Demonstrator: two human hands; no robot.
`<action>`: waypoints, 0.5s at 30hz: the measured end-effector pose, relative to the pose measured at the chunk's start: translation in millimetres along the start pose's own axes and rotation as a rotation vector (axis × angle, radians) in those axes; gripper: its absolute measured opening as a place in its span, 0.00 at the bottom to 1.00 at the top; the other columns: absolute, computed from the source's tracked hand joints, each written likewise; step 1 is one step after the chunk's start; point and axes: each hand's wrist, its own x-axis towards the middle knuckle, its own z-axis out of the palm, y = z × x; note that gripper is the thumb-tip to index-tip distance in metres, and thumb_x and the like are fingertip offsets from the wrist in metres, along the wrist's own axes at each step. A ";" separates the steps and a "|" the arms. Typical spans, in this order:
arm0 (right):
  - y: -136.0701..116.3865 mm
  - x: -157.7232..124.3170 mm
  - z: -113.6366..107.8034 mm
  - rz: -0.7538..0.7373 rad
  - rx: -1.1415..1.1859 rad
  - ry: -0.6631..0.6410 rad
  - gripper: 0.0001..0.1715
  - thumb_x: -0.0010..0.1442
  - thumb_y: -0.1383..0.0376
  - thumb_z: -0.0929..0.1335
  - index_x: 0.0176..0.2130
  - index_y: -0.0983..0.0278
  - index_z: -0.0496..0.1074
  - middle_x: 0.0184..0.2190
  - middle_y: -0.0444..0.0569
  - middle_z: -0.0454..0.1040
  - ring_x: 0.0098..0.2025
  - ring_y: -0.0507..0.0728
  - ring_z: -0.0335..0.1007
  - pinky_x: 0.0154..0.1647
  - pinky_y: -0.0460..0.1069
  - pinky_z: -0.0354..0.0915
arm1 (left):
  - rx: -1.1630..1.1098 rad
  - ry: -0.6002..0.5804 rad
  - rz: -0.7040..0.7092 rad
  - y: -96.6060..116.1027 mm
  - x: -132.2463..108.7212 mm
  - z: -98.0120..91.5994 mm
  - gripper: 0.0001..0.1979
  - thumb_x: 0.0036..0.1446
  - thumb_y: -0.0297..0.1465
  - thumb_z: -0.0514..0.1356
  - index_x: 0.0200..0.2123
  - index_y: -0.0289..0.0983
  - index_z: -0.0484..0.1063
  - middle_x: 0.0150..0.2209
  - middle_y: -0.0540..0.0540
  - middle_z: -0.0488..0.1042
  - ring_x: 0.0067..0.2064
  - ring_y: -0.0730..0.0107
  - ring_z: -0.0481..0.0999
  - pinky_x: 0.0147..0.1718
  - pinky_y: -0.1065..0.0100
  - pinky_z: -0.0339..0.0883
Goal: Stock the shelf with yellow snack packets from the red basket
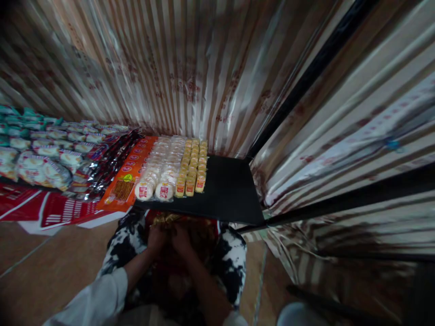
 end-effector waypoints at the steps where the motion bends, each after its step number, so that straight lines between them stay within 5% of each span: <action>1: -0.9 2.8 5.2 -0.005 0.007 -0.032 0.22 0.55 0.73 0.59 0.46 0.64 0.72 0.47 0.54 0.75 0.49 0.57 0.70 0.51 0.50 0.62 | 0.002 -0.003 -0.011 -2.4 4.4 -0.9 0.21 0.50 0.19 0.50 0.48 0.31 0.70 0.50 0.37 0.72 0.54 0.63 0.68 0.53 0.68 0.57; 10: -19.0 28.7 29.5 0.144 -0.072 -0.085 0.20 0.58 0.72 0.58 0.46 0.65 0.71 0.48 0.55 0.73 0.49 0.57 0.69 0.51 0.50 0.61 | -0.032 -0.028 -0.130 -21.6 38.1 3.4 0.19 0.58 0.24 0.45 0.49 0.26 0.68 0.47 0.30 0.72 0.51 0.57 0.71 0.47 0.64 0.62; 15: -16.2 36.6 38.6 0.089 0.158 -0.045 0.19 0.60 0.70 0.57 0.43 0.63 0.72 0.45 0.52 0.75 0.44 0.56 0.71 0.48 0.50 0.62 | -0.191 0.032 -0.045 -31.1 43.1 7.4 0.15 0.57 0.26 0.49 0.44 0.31 0.72 0.41 0.36 0.76 0.49 0.60 0.73 0.48 0.65 0.63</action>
